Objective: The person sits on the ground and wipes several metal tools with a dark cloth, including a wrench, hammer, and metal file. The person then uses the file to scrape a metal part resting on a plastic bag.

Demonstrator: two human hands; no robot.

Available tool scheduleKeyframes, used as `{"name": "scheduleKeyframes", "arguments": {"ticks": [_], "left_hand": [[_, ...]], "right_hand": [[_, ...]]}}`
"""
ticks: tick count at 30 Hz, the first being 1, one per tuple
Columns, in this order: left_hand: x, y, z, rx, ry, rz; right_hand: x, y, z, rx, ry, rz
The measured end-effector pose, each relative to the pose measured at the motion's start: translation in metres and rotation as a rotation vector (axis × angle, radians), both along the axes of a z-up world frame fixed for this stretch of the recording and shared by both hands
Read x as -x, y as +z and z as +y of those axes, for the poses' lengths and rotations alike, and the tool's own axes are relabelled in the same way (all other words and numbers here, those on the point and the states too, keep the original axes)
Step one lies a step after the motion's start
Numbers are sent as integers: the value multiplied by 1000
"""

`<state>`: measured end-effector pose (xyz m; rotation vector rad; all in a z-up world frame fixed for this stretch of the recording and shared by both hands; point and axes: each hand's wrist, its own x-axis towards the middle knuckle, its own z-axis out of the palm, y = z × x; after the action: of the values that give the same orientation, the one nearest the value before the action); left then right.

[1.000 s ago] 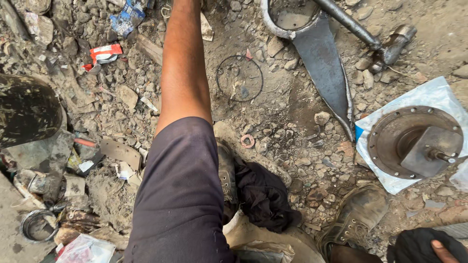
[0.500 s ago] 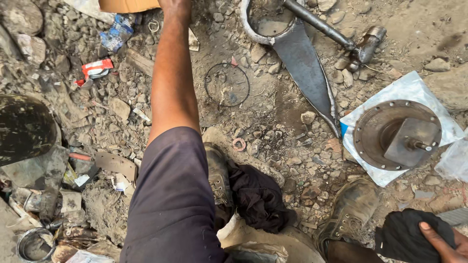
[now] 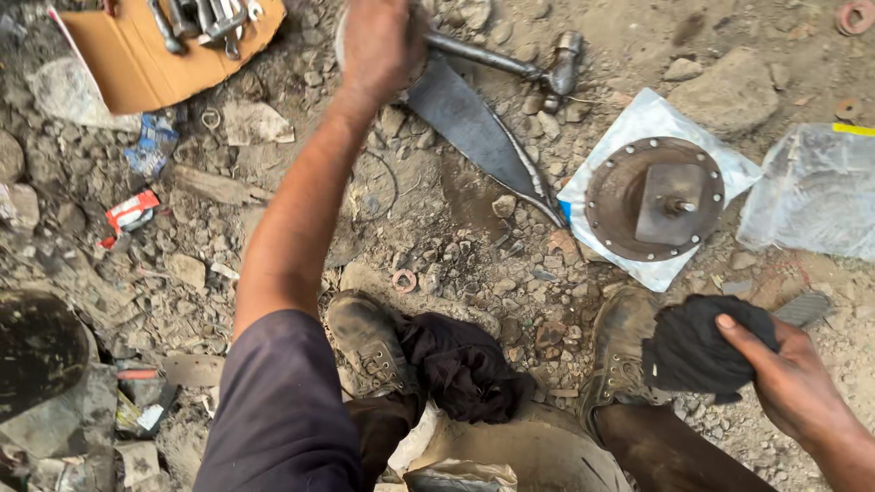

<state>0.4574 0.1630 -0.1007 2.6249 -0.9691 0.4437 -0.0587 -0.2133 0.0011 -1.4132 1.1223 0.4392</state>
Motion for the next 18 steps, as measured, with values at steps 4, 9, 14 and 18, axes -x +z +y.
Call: {"name": "scheduleKeyframes", "arguments": {"ticks": [4, 9, 14, 18], "left_hand": [[34, -12, -47, -106, -335, -13], [48, -46, -99, -628, -226, -78], [36, -43, -106, -712, -261, 135], [62, -16, -103, -639, -253, 184]], "right_hand": [[-11, 6, 7, -66, -55, -19], [-32, 12, 17, -178, -142, -98], [-53, 21, 30, -283, -239, -225], [-69, 20, 36, -230, -91, -384]]}}
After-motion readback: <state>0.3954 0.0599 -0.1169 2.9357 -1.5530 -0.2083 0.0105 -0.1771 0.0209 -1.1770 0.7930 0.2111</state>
